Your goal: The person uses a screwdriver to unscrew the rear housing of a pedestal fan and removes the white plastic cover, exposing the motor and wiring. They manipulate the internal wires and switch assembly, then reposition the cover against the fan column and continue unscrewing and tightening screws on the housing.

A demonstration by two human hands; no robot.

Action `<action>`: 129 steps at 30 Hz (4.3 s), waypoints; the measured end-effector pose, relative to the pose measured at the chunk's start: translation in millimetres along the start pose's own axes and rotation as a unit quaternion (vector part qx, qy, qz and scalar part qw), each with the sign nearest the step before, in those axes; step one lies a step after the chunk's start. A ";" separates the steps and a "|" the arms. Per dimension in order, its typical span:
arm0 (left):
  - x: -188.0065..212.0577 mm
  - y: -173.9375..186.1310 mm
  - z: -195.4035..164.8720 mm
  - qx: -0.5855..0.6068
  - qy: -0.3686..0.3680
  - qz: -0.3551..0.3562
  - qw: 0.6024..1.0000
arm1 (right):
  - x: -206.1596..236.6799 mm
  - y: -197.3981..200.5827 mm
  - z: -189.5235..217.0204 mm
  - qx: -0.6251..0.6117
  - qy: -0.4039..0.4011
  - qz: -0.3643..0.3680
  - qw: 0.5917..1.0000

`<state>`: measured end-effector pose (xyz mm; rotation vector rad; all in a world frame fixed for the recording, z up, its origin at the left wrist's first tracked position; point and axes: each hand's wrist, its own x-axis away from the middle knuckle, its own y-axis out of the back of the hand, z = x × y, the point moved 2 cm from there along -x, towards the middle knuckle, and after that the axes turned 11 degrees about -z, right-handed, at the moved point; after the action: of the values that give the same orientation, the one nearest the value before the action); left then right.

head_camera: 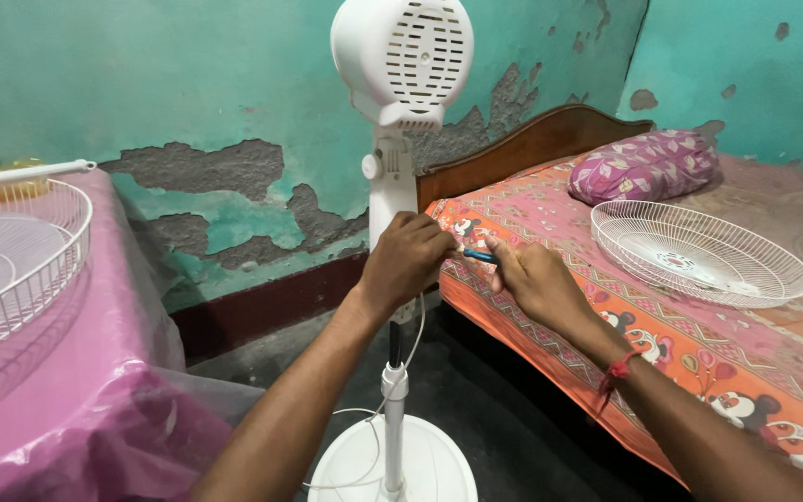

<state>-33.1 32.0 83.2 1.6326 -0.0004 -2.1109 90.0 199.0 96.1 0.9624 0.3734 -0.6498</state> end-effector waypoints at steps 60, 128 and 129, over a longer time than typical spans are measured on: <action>-21.9 -33.9 -68.3 -0.059 0.134 0.004 0.989 | -29.5 -2.3 -50.7 -0.050 0.128 -0.104 0.985; 116.5 -61.1 6.4 0.307 0.502 -0.130 0.798 | 8.0 -113.3 -113.1 -0.309 0.245 -0.280 0.875; 116.5 -60.1 5.4 0.298 0.507 -0.131 0.798 | 8.0 -111.1 -108.1 -0.286 0.263 -0.286 0.876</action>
<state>-80.9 42.1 -38.5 3.1201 -0.1081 -1.1432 21.5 242.9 -36.2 0.4231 1.2979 -0.7378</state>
